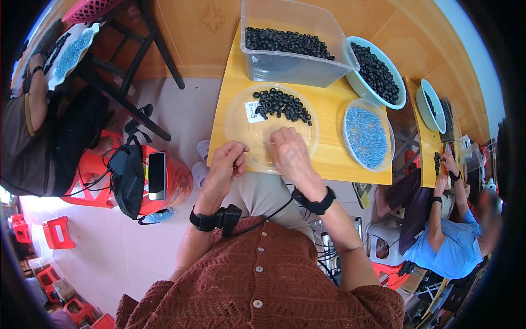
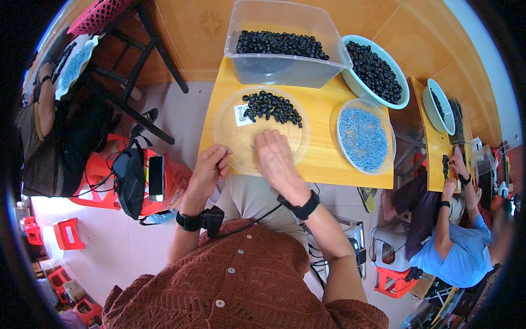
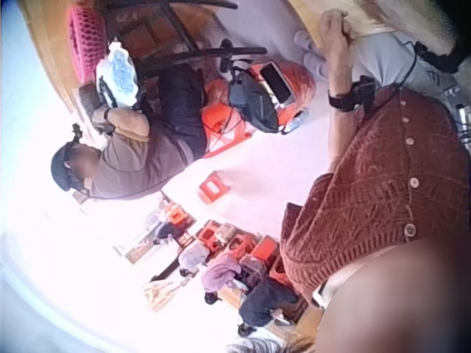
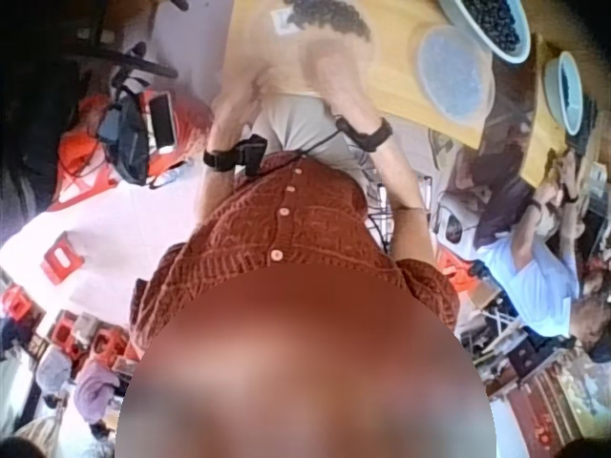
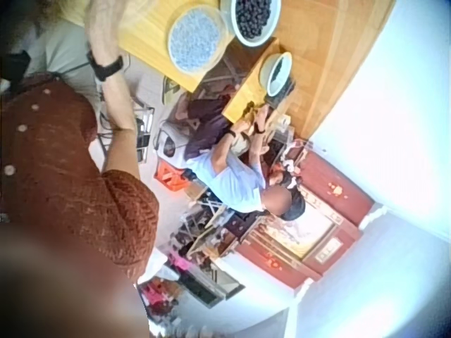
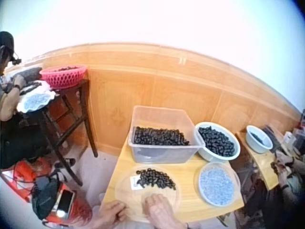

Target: Manually sorting and assembling small black rubber rings or gaskets onto a clear circular template.

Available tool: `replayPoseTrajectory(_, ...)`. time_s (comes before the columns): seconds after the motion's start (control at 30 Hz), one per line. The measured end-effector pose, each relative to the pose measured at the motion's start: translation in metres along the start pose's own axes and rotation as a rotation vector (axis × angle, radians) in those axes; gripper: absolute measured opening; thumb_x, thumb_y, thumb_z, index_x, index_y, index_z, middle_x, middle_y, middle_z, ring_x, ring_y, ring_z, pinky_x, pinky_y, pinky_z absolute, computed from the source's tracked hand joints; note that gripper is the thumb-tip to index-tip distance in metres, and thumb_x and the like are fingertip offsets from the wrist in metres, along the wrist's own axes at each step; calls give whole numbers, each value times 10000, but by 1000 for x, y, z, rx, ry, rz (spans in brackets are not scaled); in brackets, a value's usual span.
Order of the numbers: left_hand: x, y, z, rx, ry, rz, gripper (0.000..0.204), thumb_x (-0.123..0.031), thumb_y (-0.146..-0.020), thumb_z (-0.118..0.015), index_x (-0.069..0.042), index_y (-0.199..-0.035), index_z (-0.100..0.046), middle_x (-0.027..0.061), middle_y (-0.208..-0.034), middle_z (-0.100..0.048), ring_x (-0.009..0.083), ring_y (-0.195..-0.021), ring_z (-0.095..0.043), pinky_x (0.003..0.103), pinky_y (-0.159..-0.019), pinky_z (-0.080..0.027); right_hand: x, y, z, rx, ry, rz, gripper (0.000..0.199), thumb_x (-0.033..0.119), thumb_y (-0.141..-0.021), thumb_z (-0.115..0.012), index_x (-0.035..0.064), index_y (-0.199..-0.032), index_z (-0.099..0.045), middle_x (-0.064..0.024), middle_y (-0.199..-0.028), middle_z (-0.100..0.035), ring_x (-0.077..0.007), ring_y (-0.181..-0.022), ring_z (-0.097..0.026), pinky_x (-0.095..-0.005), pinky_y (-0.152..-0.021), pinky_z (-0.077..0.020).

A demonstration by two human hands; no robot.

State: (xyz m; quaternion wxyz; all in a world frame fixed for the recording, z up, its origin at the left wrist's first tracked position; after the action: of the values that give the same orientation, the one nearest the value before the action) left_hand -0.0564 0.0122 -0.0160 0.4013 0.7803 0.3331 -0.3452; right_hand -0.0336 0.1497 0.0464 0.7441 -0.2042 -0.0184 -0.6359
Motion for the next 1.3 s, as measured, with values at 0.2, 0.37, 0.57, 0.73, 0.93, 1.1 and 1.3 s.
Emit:
replayPoseTrajectory(0.2, 0, 1, -1, 20, 45, -1, 192, -219, -892, -503, -39, -862, -564, -57, -555, -371, 47, -467, -373, 183, -427, -279, 22, 1, -12, -82, -218, 13, 161, -10, -716, -573, 11, -876, -574, -126, -837, -517, -287, -812, -511, -361, -716, -423)
replayPoseTrajectory(0.37, 9, -3, -3, 44, 143, 23, 188, -209, -871, -544, -34, -835, -601, -65, -552, -357, 42, -475, -347, 182, -429, -258, 25, 9, 4, -218, -549, -140, 197, 24, -679, -622, 38, -871, -583, -109, -779, -511, -287, -733, -529, -360, -666, -436)
replayPoseTrajectory(0.57, 11, 0, -8, 34, 96, 36, 173, -207, -854, -568, -42, -820, -609, -67, -547, -361, 42, -467, -340, 182, -427, -254, 35, 14, 12, -313, -322, 17, 198, 32, -665, -659, 35, -852, -593, -89, -754, -542, -277, -701, -557, -340, -594, -458)
replayPoseTrajectory(0.73, 14, 3, -2, 9, 1, 57, 156, -184, -850, -568, -35, -839, -614, -66, -544, -363, 41, -469, -341, 182, -425, -248, 32, 17, 12, -253, -377, -16, 171, 30, -666, -645, 31, -831, -598, -101, -753, -547, -284, -696, -562, -345, -583, -459)
replayPoseTrajectory(0.93, 4, 4, 10, -21, -20, 0, 189, -179, -854, -556, -8, -898, -624, -62, -545, -353, 43, -470, -334, 181, -426, -257, -17, 25, 29, -315, -441, -186, 140, 16, -678, -599, -11, -814, -619, -123, -747, -565, -307, -643, -571, -357, -587, -473)
replayPoseTrajectory(1.1, 4, 3, 16, -52, -12, -15, 193, -179, -847, -571, -1, -874, -641, -63, -517, -361, 31, -438, -330, 188, -399, -263, -60, 36, 42, -312, -317, -265, 99, 25, -692, -610, -13, -784, -621, -122, -736, -576, -303, -632, -576, -344, -587, -472)
replayPoseTrajectory(1.3, 9, 2, 15, -31, -60, 21, 209, -190, -859, -557, 2, -892, -632, -60, -547, -350, 39, -467, -334, 183, -425, -260, -50, 36, 35, -301, -298, -222, 76, 10, -693, -602, -2, -767, -619, -120, -710, -557, -297, -624, -569, -346, -562, -461)
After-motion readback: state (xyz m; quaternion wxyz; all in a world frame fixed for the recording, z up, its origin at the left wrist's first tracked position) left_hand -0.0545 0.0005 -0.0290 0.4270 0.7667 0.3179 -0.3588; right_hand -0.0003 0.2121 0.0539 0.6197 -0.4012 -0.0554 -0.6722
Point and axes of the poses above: each hand's wrist, its own y-axis away from the middle knuckle, its own z-axis out of the back of the hand, x = y × z, the point moved 7 cm from there along -y, towards the middle knuckle
